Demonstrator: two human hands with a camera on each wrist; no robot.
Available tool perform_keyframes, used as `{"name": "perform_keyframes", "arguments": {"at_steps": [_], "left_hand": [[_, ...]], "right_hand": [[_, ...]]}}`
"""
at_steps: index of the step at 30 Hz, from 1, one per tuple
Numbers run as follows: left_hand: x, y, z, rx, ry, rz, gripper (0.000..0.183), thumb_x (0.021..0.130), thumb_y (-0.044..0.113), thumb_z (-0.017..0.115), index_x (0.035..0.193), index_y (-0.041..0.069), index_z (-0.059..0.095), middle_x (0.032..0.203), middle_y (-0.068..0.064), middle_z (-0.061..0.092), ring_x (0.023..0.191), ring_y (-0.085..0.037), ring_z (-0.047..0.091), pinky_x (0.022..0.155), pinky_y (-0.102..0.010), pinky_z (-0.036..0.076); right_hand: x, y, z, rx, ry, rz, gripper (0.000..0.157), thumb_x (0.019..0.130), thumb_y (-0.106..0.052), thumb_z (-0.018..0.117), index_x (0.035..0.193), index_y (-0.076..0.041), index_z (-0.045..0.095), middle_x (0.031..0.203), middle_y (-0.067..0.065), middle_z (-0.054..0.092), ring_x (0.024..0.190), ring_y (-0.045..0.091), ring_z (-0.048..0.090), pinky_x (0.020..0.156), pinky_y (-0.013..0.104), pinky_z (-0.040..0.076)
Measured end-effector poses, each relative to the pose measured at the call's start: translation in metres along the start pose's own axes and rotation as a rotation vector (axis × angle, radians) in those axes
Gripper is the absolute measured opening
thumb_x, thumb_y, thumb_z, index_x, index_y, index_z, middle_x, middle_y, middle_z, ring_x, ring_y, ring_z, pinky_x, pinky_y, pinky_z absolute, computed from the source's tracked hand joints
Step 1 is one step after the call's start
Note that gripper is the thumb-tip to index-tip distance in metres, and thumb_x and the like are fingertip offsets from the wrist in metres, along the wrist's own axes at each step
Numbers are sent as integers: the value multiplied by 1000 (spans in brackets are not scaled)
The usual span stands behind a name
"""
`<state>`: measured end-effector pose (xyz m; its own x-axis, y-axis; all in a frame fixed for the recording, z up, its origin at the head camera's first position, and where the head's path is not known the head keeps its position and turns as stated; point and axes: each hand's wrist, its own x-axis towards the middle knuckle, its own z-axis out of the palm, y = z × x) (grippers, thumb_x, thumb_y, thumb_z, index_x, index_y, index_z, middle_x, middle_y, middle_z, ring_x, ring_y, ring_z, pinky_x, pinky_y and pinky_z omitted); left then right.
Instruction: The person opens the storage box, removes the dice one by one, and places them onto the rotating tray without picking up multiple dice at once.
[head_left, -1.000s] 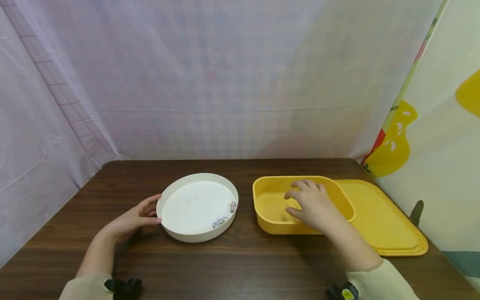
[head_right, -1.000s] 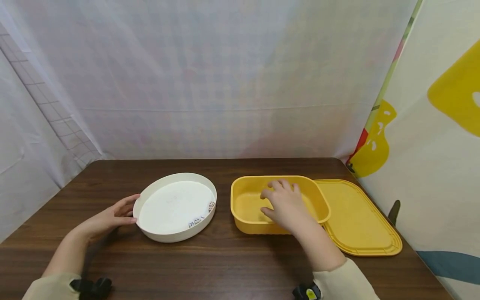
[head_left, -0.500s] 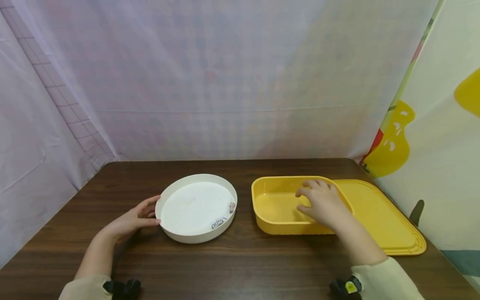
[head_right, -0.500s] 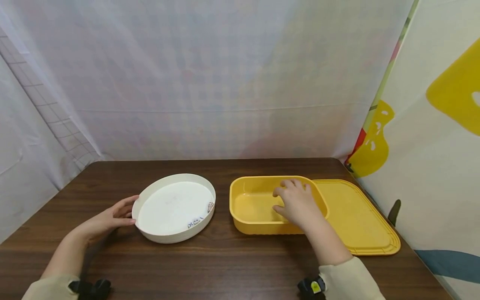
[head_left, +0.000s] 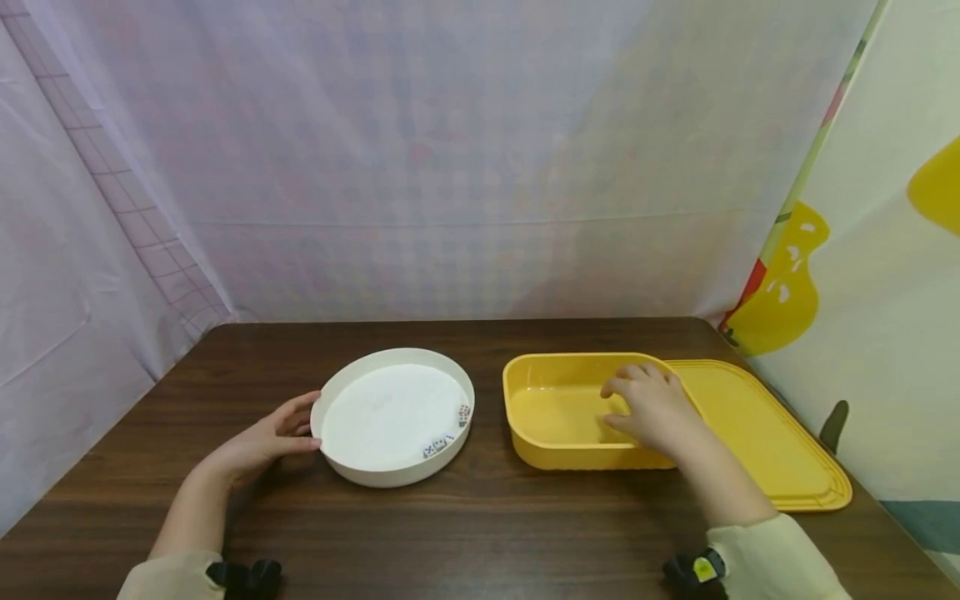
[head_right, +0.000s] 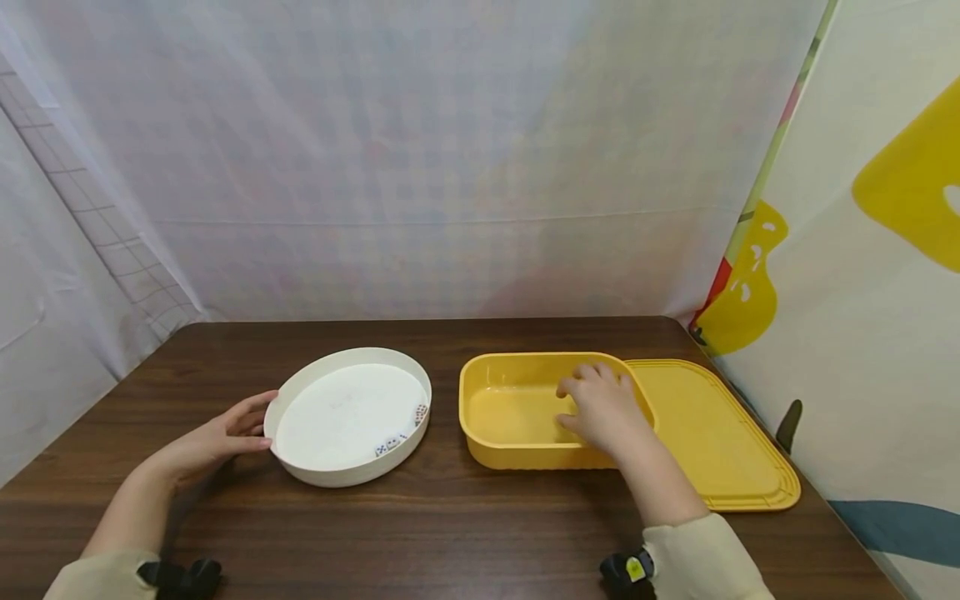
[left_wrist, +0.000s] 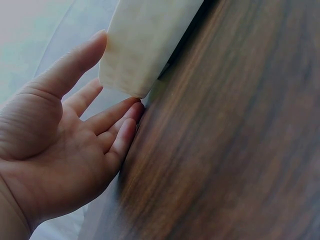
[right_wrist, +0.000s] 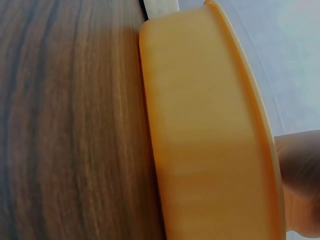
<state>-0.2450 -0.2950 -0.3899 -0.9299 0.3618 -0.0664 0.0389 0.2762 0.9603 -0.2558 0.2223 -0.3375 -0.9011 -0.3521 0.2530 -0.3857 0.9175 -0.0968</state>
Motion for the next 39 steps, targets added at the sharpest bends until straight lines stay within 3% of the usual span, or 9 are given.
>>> {"name": "perform_keyframes", "arguments": {"at_steps": [16,39], "left_hand": [[-1,3,2,5,9,-23,83,91,12,65,152,4,9,151,-31,16,138,-46,16,107,-62,10],[-1,4,2,3,16,-42,84,91,12,65,153,5,10,151,-31,16,138,-45,17,107,-63,8]], "right_hand": [[3,17,3,-1,-57,41,28,83,-27,75,104,-9,70,116,22,58,111,49,44,83,67,33],[10,26,10,7,-152,8,20,79,-15,77,98,-11,71,113,20,58,109,47,46,85,68,33]]}}
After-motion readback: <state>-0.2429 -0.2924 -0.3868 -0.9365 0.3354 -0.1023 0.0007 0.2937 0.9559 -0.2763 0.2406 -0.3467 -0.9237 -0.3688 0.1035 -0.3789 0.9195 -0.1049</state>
